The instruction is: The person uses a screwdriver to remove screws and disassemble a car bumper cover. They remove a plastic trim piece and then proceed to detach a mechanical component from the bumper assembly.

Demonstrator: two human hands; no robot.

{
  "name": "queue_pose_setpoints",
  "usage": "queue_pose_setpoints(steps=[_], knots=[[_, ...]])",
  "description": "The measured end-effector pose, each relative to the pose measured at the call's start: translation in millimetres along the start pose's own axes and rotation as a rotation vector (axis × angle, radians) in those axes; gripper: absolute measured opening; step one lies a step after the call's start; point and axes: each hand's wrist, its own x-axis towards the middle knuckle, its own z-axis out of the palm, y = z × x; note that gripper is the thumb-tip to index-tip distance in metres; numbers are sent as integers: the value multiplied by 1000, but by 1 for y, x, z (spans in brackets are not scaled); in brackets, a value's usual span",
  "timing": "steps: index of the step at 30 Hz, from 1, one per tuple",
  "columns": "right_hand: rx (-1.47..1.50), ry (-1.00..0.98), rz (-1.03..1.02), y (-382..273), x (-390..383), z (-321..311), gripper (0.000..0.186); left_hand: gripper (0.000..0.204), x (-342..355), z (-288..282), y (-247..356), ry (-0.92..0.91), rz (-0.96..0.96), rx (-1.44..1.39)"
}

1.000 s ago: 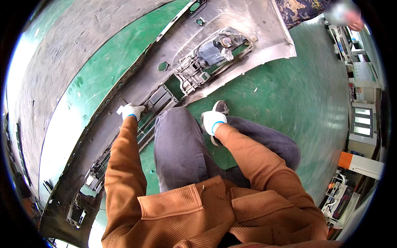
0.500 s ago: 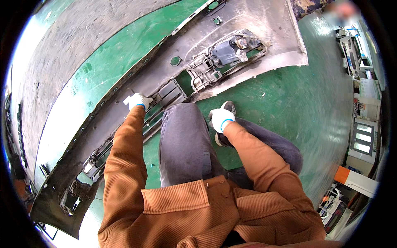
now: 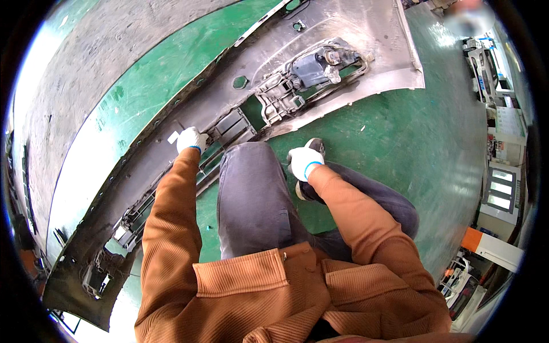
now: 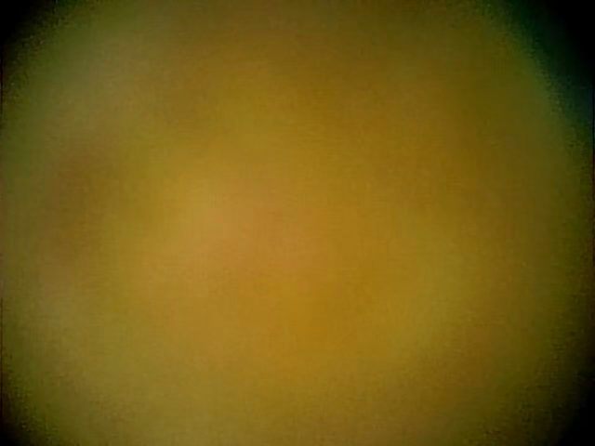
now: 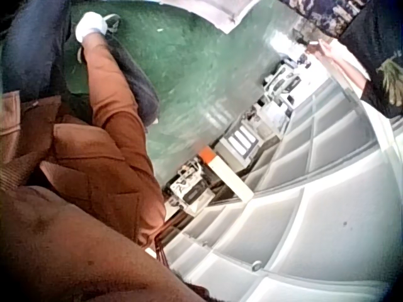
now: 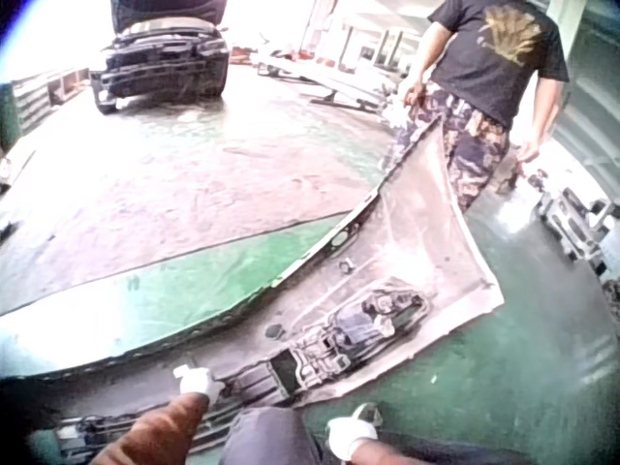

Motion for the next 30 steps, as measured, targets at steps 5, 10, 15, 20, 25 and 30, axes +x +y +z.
queue_pose_setpoints(steps=[5,10,15,20,25,30], knots=[[14,13,-13,0,-1,0,26,43,0,3,0,35,7,15],[1,2,-17,2,2,3,27,40,-1,10,-1,64,15,38],[-26,-6,-42,6,5,4,27,40,-1,14,1,100,17,13],[-60,-39,-58,1,5,-3,27,44,2,14,-1,88,9,31],[-158,-33,-87,-2,8,-5,28,51,-5,5,-5,39,39,12],[-144,31,-136,2,-3,-3,26,61,-8,22,-40,111,19,-339]])
